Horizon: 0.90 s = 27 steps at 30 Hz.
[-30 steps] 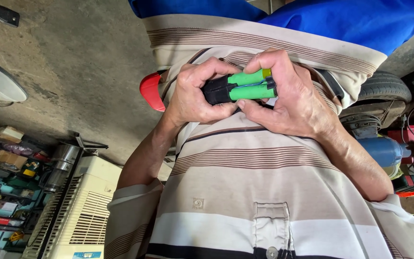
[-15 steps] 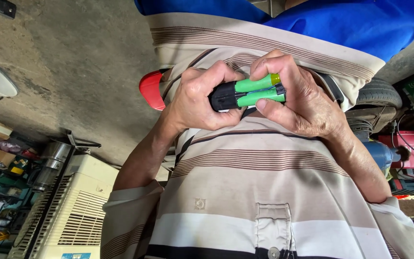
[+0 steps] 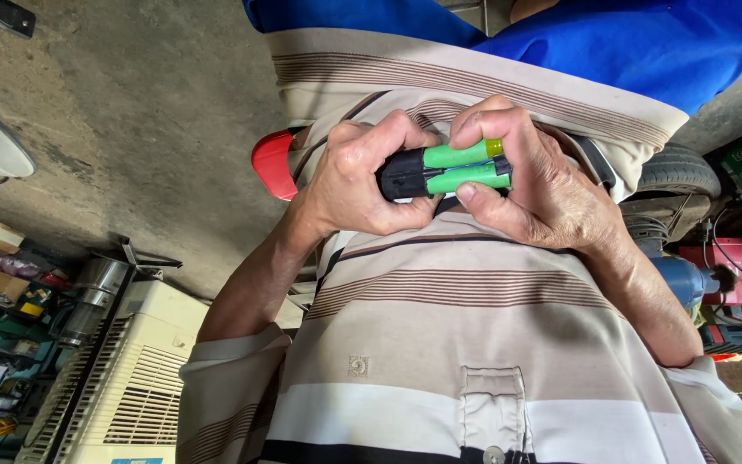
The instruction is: The person holds a small green circuit board and inserts it into a black cylindrical casing. They then use a yellow screwdriver to tighten a screw on the casing to secure the assembly.
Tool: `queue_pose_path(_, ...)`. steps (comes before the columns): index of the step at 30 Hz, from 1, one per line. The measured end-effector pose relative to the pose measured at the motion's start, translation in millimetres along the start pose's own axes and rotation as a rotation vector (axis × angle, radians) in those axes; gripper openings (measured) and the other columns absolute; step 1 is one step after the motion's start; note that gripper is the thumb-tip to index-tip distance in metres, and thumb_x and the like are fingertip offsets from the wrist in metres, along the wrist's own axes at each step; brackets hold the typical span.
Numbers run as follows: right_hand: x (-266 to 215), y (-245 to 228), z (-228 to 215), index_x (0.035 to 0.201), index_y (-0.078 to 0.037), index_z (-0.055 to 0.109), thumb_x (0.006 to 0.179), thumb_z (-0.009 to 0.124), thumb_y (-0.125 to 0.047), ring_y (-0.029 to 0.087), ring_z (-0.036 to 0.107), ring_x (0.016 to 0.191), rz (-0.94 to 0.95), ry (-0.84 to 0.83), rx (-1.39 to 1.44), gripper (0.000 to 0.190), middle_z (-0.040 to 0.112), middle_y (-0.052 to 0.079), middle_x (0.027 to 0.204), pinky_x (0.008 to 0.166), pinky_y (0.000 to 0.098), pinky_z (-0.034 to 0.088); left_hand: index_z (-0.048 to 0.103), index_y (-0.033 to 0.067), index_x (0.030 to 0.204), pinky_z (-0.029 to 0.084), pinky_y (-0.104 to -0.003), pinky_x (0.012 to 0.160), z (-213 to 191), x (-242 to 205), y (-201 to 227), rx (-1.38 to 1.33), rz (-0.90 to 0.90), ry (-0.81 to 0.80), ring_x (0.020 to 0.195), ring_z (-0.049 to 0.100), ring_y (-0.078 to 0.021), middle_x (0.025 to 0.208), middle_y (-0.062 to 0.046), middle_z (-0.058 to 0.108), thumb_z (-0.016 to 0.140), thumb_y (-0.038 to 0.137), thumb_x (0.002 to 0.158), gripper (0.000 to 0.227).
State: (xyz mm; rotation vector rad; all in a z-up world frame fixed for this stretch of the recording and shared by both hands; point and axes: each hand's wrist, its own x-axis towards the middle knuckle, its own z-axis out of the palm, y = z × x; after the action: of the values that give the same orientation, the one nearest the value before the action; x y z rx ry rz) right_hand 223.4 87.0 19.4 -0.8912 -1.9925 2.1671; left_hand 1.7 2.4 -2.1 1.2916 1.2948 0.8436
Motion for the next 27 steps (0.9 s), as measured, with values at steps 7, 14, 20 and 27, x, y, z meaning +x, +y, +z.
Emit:
queue_pose_path(7, 3, -2, -1, 0.128, 0.0, 0.039, 0.101, 0.055, -0.021, 0.033, 0.053, 0.115, 0.022, 0.043, 0.007, 0.038, 0.052, 0.021, 0.124, 0.093, 0.0442, 0.045, 0.063, 0.0077, 0.105, 0.056, -0.028, 0.064, 4, 1, 15, 0.04, -0.126, 0.089, 0.066, 0.066, -0.0168, 0.089, -0.001, 0.071, 0.078, 0.016, 0.073, 0.036)
queue_pose_path(14, 7, 0, -8, 0.13, -0.002, 0.04, 0.1, 0.048, -0.024, 0.029, 0.05, 0.112, 0.046, -0.011, 0.076, 0.038, 0.045, 0.017, 0.127, 0.094, 0.0419, 0.041, 0.059, 0.0038, 0.105, 0.05, -0.035, 0.054, -1, 9, 6, 0.115, 0.03, 0.012, 0.056, 0.06, -0.0219, 0.08, -0.001, 0.065, 0.073, 0.012, 0.072, 0.036)
queue_pose_path(20, 9, 0, -9, 0.126, -0.001, 0.04, 0.101, 0.047, -0.02, 0.03, 0.05, 0.108, -0.027, 0.056, 0.111, 0.032, 0.046, 0.02, 0.123, 0.098, 0.0436, 0.041, 0.056, 0.0039, 0.105, 0.049, -0.036, 0.055, 4, 13, 10, 0.105, 0.016, 0.009, 0.057, 0.06, -0.0236, 0.078, -0.003, 0.062, 0.073, 0.013, 0.074, 0.036)
queue_pose_path(27, 16, 8, -5, 0.151, 0.001, 0.032, 0.106, 0.045, -0.049, 0.03, 0.042, 0.139, -0.026, 0.255, 0.1, 0.069, 0.035, 0.018, 0.151, 0.121, 0.0444, 0.04, 0.039, 0.0118, 0.156, 0.044, -0.037, 0.128, -3, 17, 29, -0.246, -0.309, -0.038, 0.145, 0.06, -0.0258, 0.156, -0.012, 0.056, 0.074, 0.022, 0.101, 0.066)
